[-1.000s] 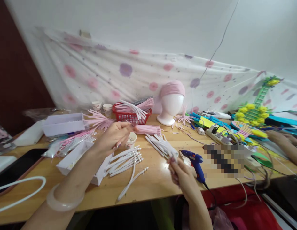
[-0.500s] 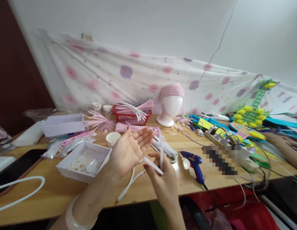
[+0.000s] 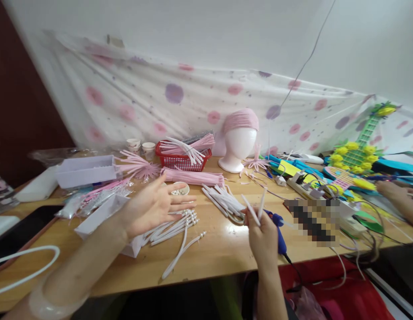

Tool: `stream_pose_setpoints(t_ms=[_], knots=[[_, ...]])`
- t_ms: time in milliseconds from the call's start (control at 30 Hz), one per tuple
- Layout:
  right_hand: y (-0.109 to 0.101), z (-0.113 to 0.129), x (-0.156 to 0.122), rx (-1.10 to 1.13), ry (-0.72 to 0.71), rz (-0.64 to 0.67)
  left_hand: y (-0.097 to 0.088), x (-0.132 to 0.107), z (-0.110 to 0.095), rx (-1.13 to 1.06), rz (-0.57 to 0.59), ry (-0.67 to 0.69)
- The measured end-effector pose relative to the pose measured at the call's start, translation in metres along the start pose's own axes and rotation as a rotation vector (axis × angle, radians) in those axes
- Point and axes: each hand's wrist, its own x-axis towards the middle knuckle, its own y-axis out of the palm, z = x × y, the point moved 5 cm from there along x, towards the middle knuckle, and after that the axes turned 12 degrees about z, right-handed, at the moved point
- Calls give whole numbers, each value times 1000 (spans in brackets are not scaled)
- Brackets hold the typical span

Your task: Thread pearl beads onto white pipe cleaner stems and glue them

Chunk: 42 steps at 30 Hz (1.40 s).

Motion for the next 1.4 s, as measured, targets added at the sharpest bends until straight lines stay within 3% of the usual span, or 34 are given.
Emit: stream_pose_setpoints(t_ms=[100, 200, 400, 600, 800, 900, 967, 1033, 1133, 1167, 1200, 1233, 1300, 1400], knots=[[-14, -9, 4, 32, 38, -13, -13, -7, -12, 46, -34, 16], [-7, -11, 3, 95, 68, 57, -17, -9, -16, 26, 11, -19], [36, 9, -9, 219, 150, 214, -9, 1, -9, -55, 177, -63], [96, 34, -22, 460, 274, 556, 11, 13, 16, -18, 349, -151], [96, 25, -20, 515, 329, 557, 12, 12, 21, 249, 376, -196], [88, 15, -16, 509, 337, 515, 0, 7, 8, 447, 269, -183], [82, 8, -13, 492, 342, 485, -12, 0, -10, 729, 145, -110], [76, 3, -9, 474, 350, 459, -24, -11, -37, 1098, -70, 28], [68, -2, -5, 459, 353, 432, -33, -39, -75, 1380, -588, 372], [66, -2, -4, 458, 350, 428, -32, -45, -79, 1406, -686, 452], [65, -2, -3, 458, 344, 426, -29, -46, -77, 1418, -693, 494], [65, -1, -3, 462, 336, 428, -24, -41, -69, 1420, -616, 503], [67, 2, -4, 478, 318, 444, -7, -17, -41, 1398, -267, 436], [74, 5, -8, 514, 299, 490, 19, 17, 0, 1488, 15, 424]])
